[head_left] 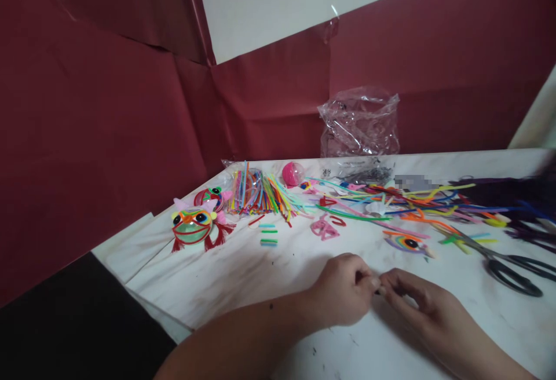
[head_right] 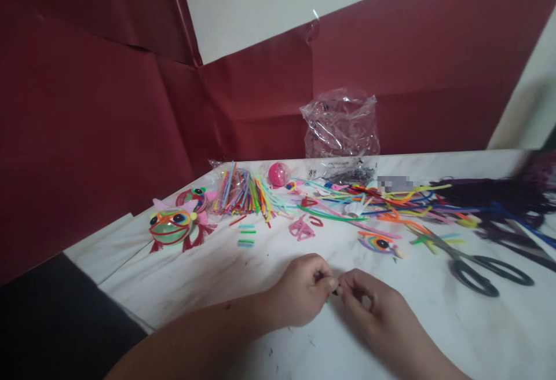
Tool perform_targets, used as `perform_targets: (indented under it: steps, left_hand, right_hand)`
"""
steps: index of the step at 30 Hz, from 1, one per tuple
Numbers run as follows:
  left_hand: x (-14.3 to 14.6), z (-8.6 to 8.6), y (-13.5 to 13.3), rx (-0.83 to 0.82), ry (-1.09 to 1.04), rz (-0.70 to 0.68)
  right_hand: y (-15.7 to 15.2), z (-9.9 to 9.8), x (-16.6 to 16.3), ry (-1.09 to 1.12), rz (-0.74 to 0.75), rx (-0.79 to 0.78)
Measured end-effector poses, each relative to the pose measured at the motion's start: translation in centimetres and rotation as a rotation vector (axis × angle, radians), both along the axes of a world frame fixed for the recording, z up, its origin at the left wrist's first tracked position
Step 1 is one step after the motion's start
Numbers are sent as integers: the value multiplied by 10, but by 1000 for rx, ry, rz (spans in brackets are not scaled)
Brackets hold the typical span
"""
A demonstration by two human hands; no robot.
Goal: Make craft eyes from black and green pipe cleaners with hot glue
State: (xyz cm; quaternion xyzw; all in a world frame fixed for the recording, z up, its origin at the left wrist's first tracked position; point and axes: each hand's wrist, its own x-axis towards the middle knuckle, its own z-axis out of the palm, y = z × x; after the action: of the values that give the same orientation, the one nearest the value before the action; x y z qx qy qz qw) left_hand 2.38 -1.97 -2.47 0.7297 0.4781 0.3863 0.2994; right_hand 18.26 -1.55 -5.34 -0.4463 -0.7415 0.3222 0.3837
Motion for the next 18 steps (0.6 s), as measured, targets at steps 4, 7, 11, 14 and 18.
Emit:
perform_targets:
  steps: [4,7,11,14,18]
  left_hand:
    - [0,-3,1,-7,-28,-11]
    - [1,-5,2,-69,-111,-33]
    - [1,-4,2,-72,-147,-47]
    - [0,0,0,12,-127,-70]
    - [0,4,0,-55,-114,-90]
  right_hand:
    - [0,2,-1,70,5,-52]
    - [2,2,0,89,-14,-85]
    - [3,2,1,101,-2,-113]
    - [2,2,1,111,24,-124]
    - [1,3,-1,115,19,-123]
